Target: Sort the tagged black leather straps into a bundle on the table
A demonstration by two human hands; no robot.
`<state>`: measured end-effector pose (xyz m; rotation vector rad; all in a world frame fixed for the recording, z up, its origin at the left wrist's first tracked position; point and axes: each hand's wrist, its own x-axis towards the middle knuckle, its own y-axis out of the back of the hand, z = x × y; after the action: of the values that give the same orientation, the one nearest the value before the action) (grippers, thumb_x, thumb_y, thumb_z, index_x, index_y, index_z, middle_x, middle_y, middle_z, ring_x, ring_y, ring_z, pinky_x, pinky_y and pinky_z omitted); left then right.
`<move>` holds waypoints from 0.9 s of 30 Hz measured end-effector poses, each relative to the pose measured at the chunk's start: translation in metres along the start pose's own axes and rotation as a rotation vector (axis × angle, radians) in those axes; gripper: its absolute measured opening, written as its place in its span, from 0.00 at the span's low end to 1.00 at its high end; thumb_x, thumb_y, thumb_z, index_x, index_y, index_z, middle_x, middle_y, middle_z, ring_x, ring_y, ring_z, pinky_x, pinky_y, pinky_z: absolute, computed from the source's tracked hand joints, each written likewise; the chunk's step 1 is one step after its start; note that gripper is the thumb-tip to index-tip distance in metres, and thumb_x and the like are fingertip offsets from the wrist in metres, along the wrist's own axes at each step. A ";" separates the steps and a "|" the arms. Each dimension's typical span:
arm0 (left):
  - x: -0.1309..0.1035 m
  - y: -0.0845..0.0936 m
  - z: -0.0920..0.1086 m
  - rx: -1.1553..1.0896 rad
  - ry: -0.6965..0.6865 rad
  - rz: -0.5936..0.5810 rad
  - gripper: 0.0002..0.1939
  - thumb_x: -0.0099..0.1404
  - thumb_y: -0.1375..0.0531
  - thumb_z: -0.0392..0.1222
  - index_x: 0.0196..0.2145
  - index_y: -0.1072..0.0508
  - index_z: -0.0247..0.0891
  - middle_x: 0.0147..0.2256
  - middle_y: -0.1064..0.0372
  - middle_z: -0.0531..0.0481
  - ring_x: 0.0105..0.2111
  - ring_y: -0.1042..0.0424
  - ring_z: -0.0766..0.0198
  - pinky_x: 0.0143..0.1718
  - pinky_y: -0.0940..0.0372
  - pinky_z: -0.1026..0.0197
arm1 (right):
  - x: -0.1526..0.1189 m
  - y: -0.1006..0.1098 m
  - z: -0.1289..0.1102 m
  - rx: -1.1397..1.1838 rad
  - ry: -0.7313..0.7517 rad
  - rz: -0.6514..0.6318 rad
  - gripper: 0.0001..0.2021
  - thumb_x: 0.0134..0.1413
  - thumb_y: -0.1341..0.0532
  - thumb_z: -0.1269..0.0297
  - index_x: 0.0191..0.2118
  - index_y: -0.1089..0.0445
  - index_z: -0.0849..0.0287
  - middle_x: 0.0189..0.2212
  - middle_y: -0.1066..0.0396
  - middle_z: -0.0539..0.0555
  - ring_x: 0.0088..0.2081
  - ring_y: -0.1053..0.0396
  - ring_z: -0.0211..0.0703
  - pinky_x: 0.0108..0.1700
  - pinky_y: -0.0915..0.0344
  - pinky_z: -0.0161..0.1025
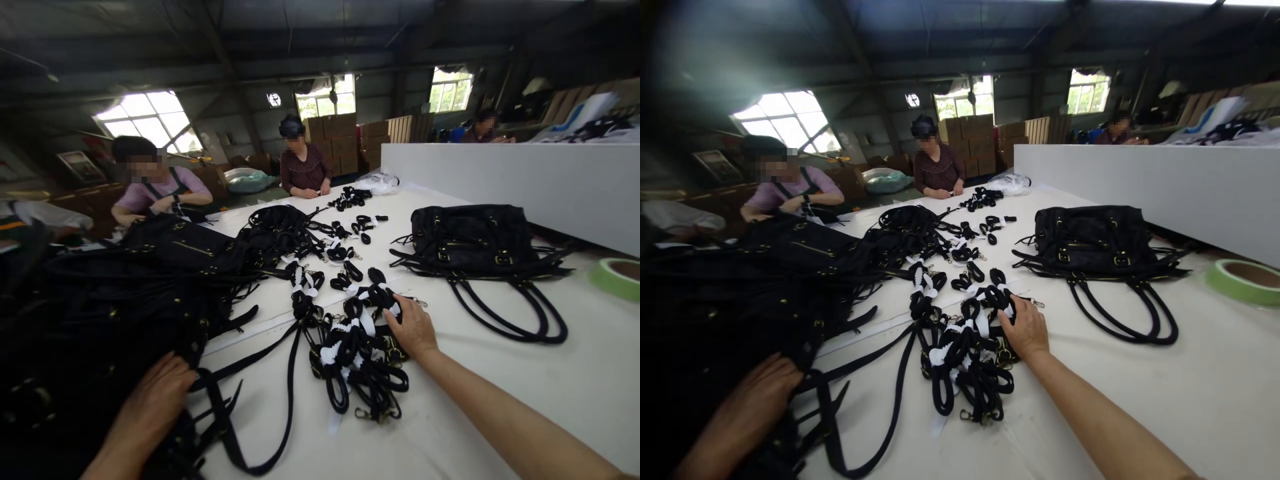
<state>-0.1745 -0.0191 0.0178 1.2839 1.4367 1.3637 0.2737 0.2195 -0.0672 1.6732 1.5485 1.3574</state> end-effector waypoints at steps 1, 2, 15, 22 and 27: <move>0.003 0.005 0.017 0.015 0.015 -0.010 0.23 0.56 0.56 0.27 0.27 0.22 0.41 0.34 0.25 0.47 0.47 0.31 0.54 0.63 0.49 0.49 | -0.001 0.001 -0.002 -0.020 -0.004 -0.019 0.23 0.63 0.48 0.53 0.58 0.40 0.62 0.52 0.35 0.61 0.52 0.38 0.52 0.52 0.41 0.47; 0.005 0.008 0.034 0.022 0.038 -0.021 0.22 0.55 0.55 0.26 0.28 0.22 0.39 0.34 0.25 0.45 0.47 0.31 0.52 0.63 0.49 0.47 | -0.001 0.003 -0.004 -0.037 -0.006 -0.036 0.23 0.64 0.48 0.54 0.58 0.40 0.62 0.52 0.35 0.62 0.52 0.38 0.53 0.52 0.41 0.48; 0.052 -0.046 0.200 -0.501 0.218 0.286 0.26 0.64 0.55 0.41 0.56 0.37 0.23 0.55 0.38 0.31 0.58 0.41 0.48 0.63 0.53 0.48 | 0.094 0.078 -0.055 -0.241 0.271 -0.175 0.19 0.65 0.51 0.55 0.40 0.26 0.61 0.41 0.30 0.61 0.45 0.33 0.52 0.47 0.39 0.45; 0.063 -0.078 0.172 -0.908 0.333 0.182 0.26 0.68 0.62 0.56 0.34 0.28 0.43 0.36 0.26 0.45 0.43 0.29 0.51 0.47 0.35 0.53 | 0.166 -0.026 -0.219 -0.254 0.555 -0.427 0.14 0.61 0.41 0.61 0.48 0.31 0.62 0.50 0.34 0.59 0.51 0.35 0.50 0.51 0.37 0.48; 0.059 -0.081 0.167 -1.054 0.343 0.128 0.25 0.67 0.60 0.60 0.32 0.28 0.47 0.36 0.26 0.47 0.43 0.30 0.48 0.47 0.38 0.50 | 0.181 -0.109 -0.290 -0.197 0.545 -0.557 0.26 0.62 0.45 0.50 0.60 0.41 0.59 0.58 0.39 0.59 0.57 0.40 0.53 0.55 0.39 0.50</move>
<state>-0.0377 0.0806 -0.0787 0.4535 0.5979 2.0758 -0.0560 0.3377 0.0125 0.6884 1.9003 1.6426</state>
